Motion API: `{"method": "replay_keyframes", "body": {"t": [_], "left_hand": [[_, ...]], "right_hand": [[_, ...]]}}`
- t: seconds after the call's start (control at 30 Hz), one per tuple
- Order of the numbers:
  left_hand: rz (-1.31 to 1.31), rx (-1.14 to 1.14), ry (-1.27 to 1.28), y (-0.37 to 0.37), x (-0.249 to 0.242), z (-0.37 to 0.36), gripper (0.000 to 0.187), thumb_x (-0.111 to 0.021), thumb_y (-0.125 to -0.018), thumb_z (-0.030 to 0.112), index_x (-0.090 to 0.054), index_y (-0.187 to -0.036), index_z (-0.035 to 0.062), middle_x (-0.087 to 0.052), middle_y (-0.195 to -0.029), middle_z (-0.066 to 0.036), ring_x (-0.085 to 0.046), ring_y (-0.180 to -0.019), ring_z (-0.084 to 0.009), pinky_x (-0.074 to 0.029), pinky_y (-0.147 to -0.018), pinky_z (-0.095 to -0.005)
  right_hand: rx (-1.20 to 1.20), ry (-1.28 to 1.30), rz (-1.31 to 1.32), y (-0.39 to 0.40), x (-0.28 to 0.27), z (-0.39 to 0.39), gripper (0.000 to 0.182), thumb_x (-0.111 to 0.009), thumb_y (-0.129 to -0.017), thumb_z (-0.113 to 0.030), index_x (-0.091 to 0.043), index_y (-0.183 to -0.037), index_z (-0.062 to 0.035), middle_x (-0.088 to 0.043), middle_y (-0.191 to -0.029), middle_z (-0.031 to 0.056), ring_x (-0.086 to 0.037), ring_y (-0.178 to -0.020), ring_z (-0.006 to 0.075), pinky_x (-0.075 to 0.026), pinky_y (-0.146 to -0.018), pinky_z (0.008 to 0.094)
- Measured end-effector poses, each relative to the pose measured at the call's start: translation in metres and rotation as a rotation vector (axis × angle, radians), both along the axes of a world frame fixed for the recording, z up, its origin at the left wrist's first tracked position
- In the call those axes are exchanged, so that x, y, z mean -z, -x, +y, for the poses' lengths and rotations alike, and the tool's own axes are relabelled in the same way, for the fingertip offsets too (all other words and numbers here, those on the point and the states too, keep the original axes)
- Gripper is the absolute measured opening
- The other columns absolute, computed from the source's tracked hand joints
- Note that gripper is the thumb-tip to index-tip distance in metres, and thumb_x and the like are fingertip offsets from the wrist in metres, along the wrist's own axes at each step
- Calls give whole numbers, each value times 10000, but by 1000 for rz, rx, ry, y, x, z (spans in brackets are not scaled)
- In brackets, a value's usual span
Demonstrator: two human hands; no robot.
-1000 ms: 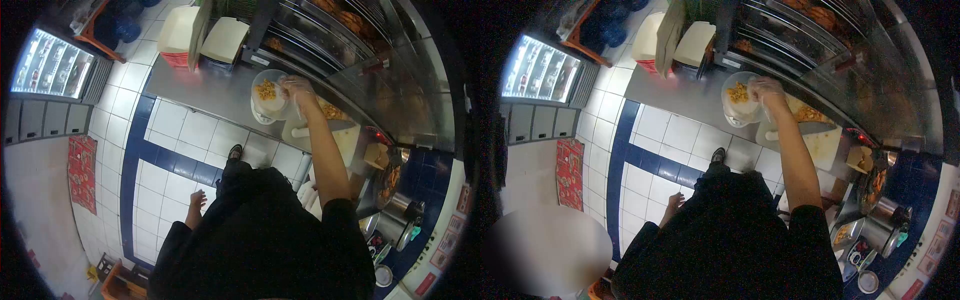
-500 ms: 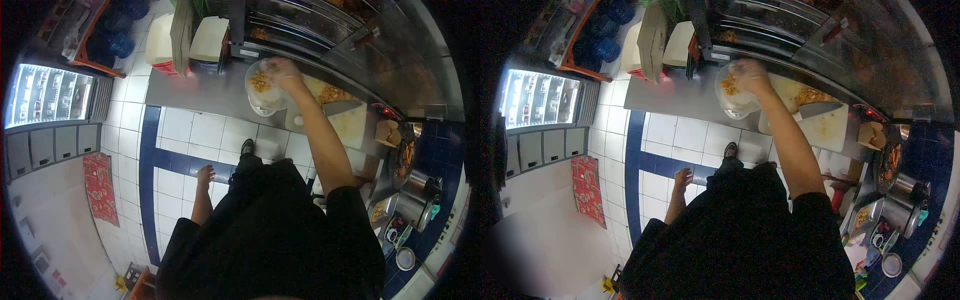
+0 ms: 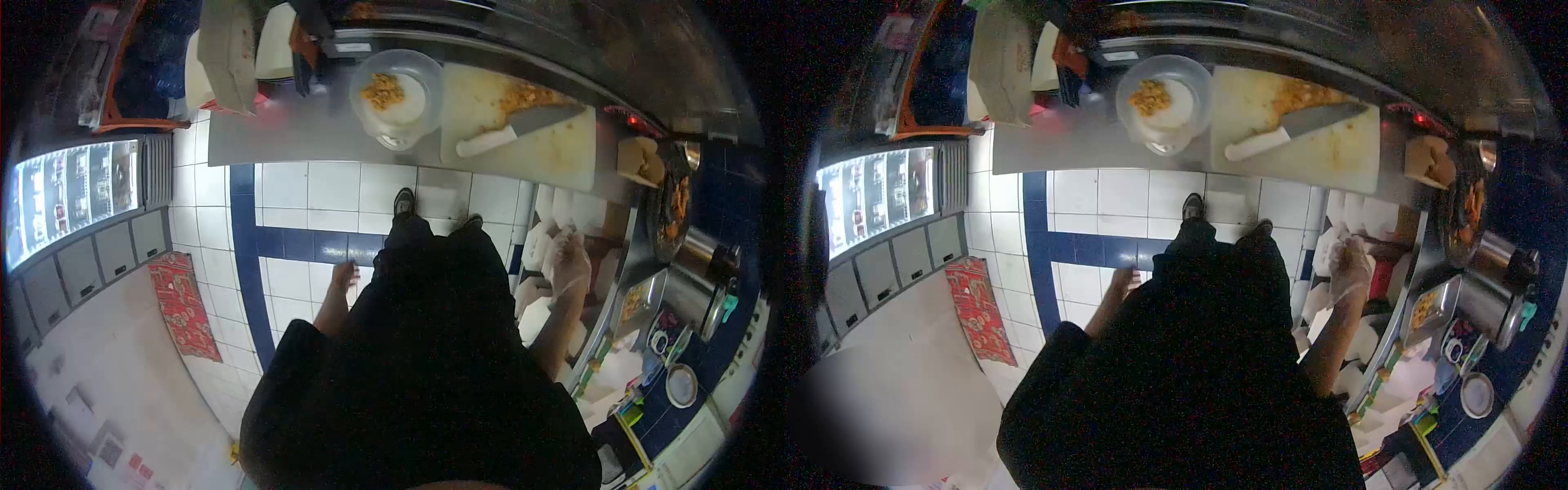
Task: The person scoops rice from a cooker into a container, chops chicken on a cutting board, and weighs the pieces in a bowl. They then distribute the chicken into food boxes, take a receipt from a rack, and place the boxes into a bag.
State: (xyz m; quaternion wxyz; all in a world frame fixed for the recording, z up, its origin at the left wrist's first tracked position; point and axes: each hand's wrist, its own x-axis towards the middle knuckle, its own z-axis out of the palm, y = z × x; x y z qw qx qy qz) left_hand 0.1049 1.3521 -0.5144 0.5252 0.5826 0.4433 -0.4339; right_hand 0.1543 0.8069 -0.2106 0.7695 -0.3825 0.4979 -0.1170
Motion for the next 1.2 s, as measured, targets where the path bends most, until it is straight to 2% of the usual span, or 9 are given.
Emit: {"method": "replay_keyframes", "body": {"t": [0.23, 0.27, 0.3, 0.43, 0.53, 0.57, 0.87, 1.1, 1.2], "left_hand": [[-263, 125, -54, -141, -108, -64, 385, -505, -892, 404, -610, -1065, 76, -658, -800, -64, -611, -635, -162, -459, -556, -317], [-347, 160, -58, -146, -115, -72, 401, -508, -892, 405, -604, -1088, 68, -666, -807, -68, -615, -629, -166, -463, -553, -318], [-369, 167, -68, -146, -115, -79, 401, -508, -892, 405, -604, -1088, 68, -666, -807, -68, -615, -629, -166, -463, -553, -318], [-261, 165, -95, -127, -85, -100, 379, -551, -885, 348, -578, -1120, 52, -671, -839, -97, -626, -613, -181, -509, -543, -340], [-505, 136, -136, -95, -77, -103, 341, -543, -906, 276, -555, -1138, 27, -667, -822, -118, -604, -561, -162, -481, -487, -287], [-420, -69, -132, -93, -115, -122, 338, -538, -914, 267, -549, -1144, 19, -662, -801, -120, -594, -544, -153, -463, -470, -267], [-1039, -286, -160, -221, -296, -172, 445, -505, -939, 383, -535, -1129, -19, -504, -623, -12, -437, -511, -58, -345, -453, -215], [-1163, -178, -368, -302, -257, -142, 495, -540, -910, 439, -543, -1120, -10, -445, -620, 5, -423, -521, -71, -344, -451, -234], [-986, -97, -323, -303, -273, -144, 565, -526, -906, 463, -549, -1129, -55, -633, -804, -116, -588, -732, -216, -467, -696, -335]], "right_hand": [[-10, 112, -4, -17, -10, -14, 294, -600, -895, -282, -597, -1033, -22, -574, -771, 12, -521, -633, 97, -379, -492, 208], [-192, 212, -82, -20, -16, -15, 214, -601, -872, -187, -595, -1005, -20, -562, -724, 14, -519, -604, 104, -412, -510, 231], [-353, 319, -174, -22, -21, -17, 148, -603, -850, -93, -592, -977, -18, -551, -677, 15, -518, -575, 110, -446, -527, 253], [-383, 76, -255, -46, -2, -15, 124, -624, -863, -170, -583, -924, -70, -570, -680, 43, -517, -533, 127, -420, -475, 264], [-462, 72, -149, -58, -2, -2, 247, -647, -862, -237, -607, -992, -31, -608, -749, 54, -556, -612, 129, -470, -562, 272], [-457, 68, -167, -60, -6, 0, 247, -647, -862, -238, -607, -992, -31, -608, -749, 54, -556, -612, 129, -470, -562, 272], [-643, 142, -66, -73, -27, 28, 264, -625, -879, -266, -617, -994, -29, -643, -796, 80, -561, -593, 135, -481, -561, 289], [-510, 34, -44, -65, -2, 54, 217, -630, -868, -234, -625, -970, -42, -631, -747, 76, -553, -576, 141, -455, -535, 274], [-501, 56, -72, -70, 3, 74, 152, -647, -823, -111, -620, -946, -25, -609, -765, 80, -550, -600, 155, -443, -531, 272]]}}
